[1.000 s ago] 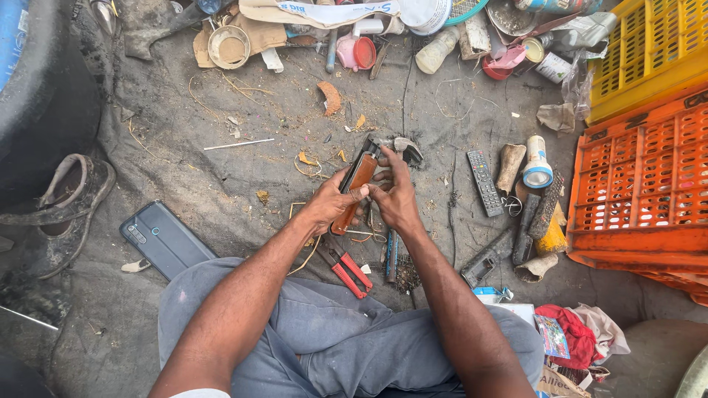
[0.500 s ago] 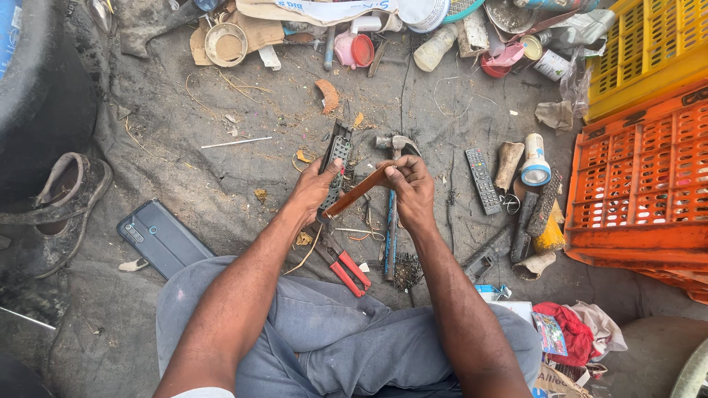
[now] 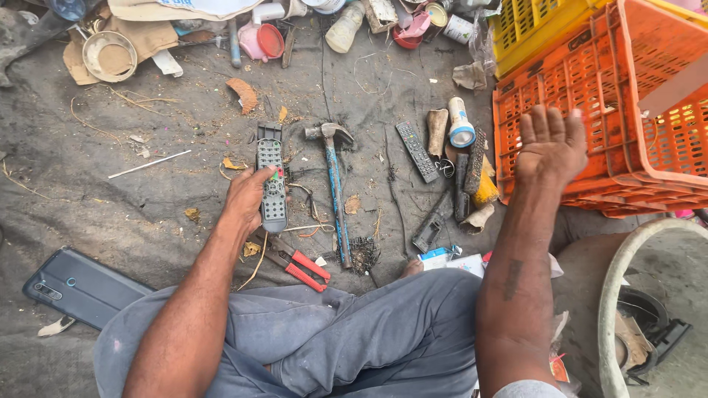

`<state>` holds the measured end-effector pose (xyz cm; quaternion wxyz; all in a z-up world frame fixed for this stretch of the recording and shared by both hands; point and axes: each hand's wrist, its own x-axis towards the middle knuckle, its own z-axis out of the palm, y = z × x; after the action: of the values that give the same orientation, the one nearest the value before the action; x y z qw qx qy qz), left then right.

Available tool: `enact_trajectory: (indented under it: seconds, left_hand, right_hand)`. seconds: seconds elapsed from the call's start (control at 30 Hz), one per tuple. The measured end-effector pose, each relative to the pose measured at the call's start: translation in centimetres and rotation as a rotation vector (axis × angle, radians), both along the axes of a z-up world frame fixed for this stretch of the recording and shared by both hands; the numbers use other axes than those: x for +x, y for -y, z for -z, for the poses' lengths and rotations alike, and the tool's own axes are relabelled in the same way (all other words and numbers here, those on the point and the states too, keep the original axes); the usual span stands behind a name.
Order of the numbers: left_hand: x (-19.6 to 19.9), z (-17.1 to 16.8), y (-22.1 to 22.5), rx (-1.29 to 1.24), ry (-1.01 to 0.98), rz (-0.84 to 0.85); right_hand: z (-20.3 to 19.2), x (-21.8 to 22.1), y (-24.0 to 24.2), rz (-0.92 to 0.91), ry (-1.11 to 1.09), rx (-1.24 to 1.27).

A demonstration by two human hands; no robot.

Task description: The person disassembles remote controls and small flashlights by breaking open their casings with a hammer and separating the circuit boards, rubber buttons, and wires by hand.

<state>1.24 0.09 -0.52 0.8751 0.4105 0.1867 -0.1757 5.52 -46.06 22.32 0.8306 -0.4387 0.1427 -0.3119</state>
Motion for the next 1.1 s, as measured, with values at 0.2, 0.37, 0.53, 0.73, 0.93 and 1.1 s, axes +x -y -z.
enact_trajectory:
  seconds: [0.2,0.37,0.53,0.73,0.93,1.1]
  left_hand:
    - [-1.6,-0.2,3.2,0.029,0.021,0.173]
    - [-2.0,0.0,3.4,0.076,0.105,0.272]
    - [-0.3,0.2,0.7,0.244,0.079,0.052]
    - [-0.2,0.2,-0.2,0.289,0.024,-0.022]
    - [-0.7,-0.2,1.2,0.276,0.047,0.045]
    - [-0.8,-0.2,0.9,0.338,0.032,0.078]
  right_hand:
    - [14.0,-5.6,-19.4,-0.945,-0.774,-0.198]
    - [18.8,-7.2,-27.1,-0.981,-0.642,-0.145]
    - [15.6,-8.3,-23.6,-0.747,-0.473,0.218]
    - [0.7,-19.0,-8.5,-0.624,0.336,0.222]
    - [-0.9,-21.5,-0.1,-0.917,1.023,-0.036]
    - [7.8,-8.7,3.4,-0.36,-0.615,-0.742]
